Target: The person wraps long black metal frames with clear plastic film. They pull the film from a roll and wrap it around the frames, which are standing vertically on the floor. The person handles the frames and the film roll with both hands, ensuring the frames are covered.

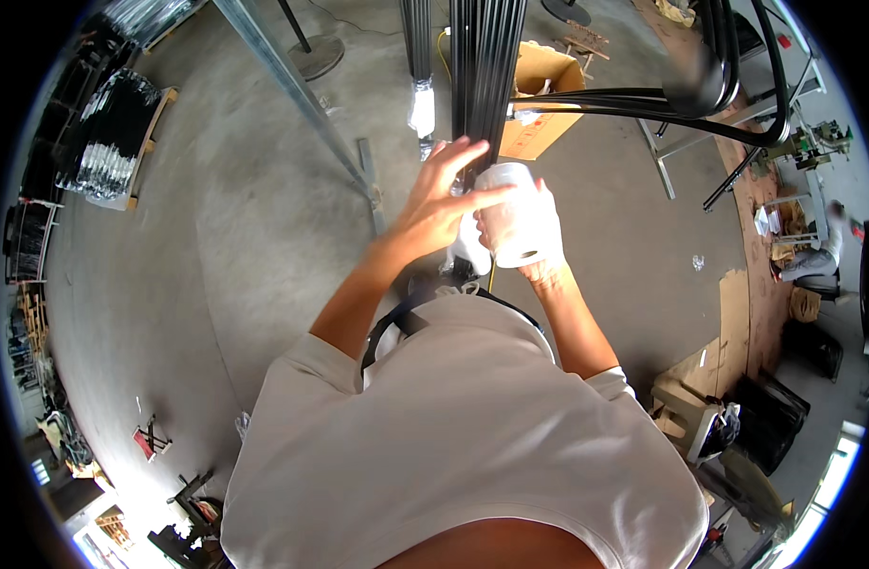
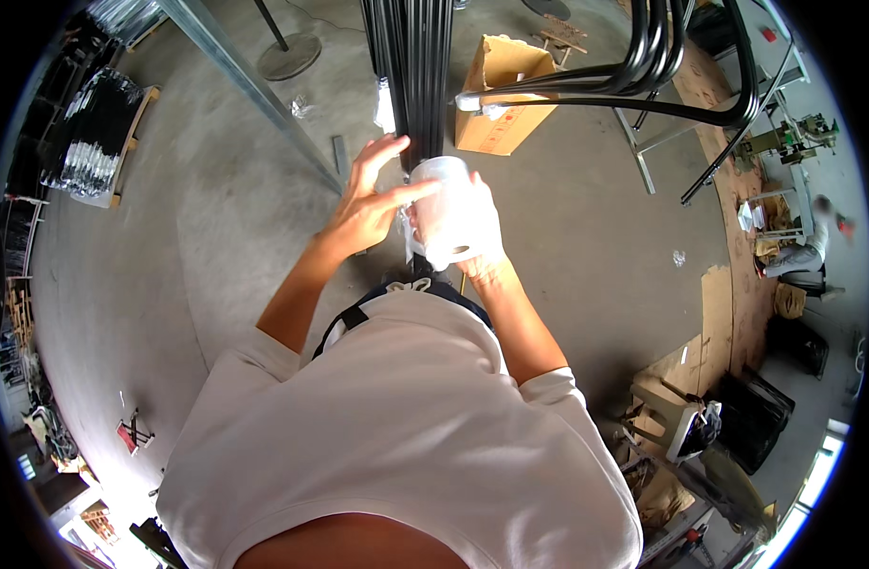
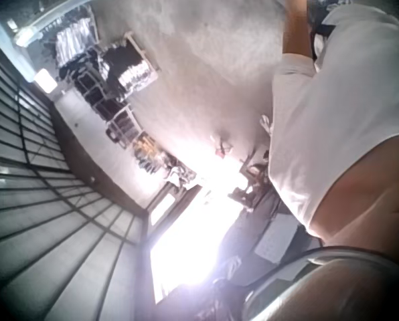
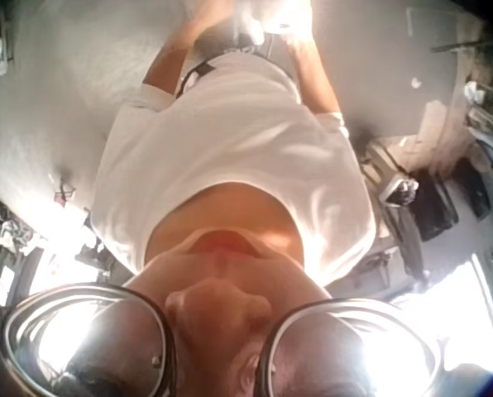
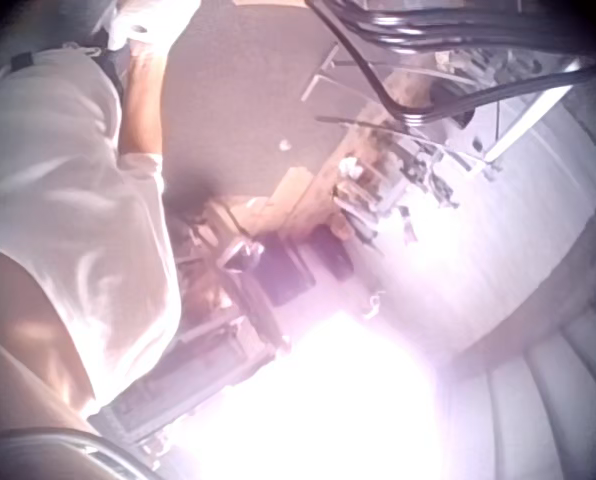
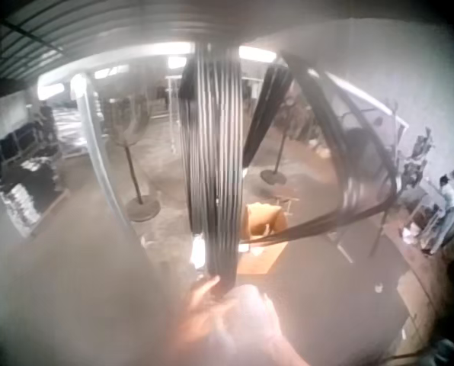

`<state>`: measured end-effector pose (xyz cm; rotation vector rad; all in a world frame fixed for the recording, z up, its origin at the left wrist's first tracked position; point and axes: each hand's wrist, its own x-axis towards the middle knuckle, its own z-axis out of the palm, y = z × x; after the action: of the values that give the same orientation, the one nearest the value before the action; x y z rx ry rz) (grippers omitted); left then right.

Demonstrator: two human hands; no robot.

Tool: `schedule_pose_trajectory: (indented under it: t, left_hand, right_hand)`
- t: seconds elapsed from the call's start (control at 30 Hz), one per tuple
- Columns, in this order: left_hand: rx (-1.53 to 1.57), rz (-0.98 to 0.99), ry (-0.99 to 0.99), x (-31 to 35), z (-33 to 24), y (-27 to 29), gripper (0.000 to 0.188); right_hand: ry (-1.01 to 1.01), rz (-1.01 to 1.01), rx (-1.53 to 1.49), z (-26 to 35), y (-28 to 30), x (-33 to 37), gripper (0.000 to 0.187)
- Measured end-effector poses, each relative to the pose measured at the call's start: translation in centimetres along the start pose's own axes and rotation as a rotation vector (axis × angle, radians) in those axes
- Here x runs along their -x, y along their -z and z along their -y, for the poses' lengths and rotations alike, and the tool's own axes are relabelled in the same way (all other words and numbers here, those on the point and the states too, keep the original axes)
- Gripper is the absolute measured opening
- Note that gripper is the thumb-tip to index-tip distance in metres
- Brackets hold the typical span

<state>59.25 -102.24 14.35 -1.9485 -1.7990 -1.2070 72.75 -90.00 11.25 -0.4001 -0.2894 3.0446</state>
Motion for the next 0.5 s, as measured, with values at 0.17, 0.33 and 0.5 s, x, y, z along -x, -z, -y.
schedule_pose_trajectory:
  t: [0.17, 0.33, 0.5]
  left_hand:
    - [0.307, 0.281, 0.086, -1.7, -0.5, 2.8, 0.041]
    - [0.484, 0.248, 0.051, -1.2, -0.1, 2.8, 0.024]
    - [0.515, -0.175, 0.259, 0.6, 0.6, 1.4, 0.009]
  right_hand:
    - [-0.025, -0.159, 0.196, -1.0, -1.5, 0.1, 0.055]
    - [-0.245, 0.087, 0.014, -1.4, 0.3, -0.4, 0.057]
    - [-0.220, 0.058, -0.303, -3.3, 0.9, 0.1, 0.053]
